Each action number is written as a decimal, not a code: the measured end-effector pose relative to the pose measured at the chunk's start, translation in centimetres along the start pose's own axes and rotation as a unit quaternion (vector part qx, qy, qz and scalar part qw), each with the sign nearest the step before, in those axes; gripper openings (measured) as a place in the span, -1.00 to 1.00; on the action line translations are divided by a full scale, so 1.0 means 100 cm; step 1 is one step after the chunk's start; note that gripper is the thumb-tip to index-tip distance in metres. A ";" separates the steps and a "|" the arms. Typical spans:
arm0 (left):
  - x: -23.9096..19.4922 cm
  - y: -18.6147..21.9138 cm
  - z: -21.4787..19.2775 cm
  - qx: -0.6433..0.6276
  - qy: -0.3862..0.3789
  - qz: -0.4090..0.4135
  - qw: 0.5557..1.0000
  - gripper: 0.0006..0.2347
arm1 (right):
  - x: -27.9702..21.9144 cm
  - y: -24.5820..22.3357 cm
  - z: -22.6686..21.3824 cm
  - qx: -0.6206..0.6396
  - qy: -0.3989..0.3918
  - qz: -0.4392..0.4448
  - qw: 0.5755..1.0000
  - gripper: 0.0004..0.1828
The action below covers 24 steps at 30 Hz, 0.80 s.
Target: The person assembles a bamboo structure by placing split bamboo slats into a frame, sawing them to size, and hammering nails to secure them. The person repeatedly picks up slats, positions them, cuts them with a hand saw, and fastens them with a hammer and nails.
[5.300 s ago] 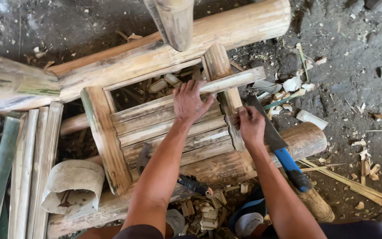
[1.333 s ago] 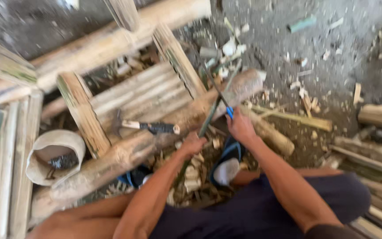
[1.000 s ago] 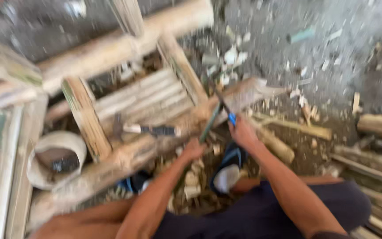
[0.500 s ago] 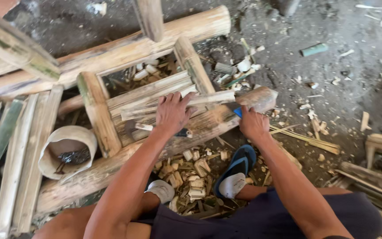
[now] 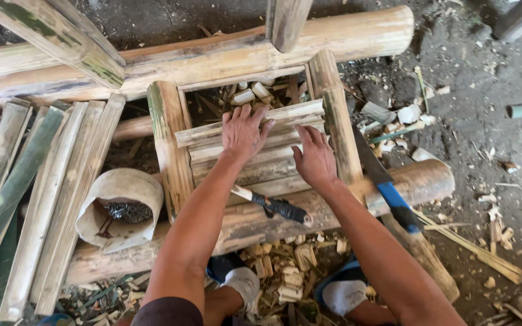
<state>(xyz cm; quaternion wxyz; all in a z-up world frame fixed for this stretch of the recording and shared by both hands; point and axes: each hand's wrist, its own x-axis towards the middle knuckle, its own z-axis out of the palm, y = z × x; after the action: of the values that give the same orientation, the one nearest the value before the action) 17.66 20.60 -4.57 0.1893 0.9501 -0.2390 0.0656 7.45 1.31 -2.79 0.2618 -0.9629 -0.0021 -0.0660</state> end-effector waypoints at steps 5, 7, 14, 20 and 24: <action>0.034 -0.027 0.039 0.003 -0.032 -0.010 0.999 -0.74 | 0.038 0.014 0.032 -0.054 0.031 -0.027 0.998 -0.28; 0.037 -0.031 0.050 0.001 -0.044 -0.018 0.999 -0.73 | 0.042 0.017 0.042 -0.077 0.022 -0.018 0.997 -0.29; 0.040 -0.034 0.055 0.021 -0.156 -0.024 0.987 -0.71 | 0.038 0.023 0.055 -0.090 0.020 -0.003 0.996 -0.34; 0.038 -0.030 0.046 0.018 -0.049 -0.002 0.999 -0.71 | 0.036 0.022 0.056 -0.112 0.001 0.002 0.994 -0.36; 0.008 -0.026 0.022 0.002 0.099 0.049 0.994 -0.62 | 0.033 0.015 0.051 -0.079 0.025 0.009 0.997 -0.35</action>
<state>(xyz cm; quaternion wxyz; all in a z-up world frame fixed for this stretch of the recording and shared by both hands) 19.71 21.52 -7.26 0.2069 0.9266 -0.2650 0.1684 11.43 2.51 -7.48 0.1855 -0.9786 0.0185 -0.0875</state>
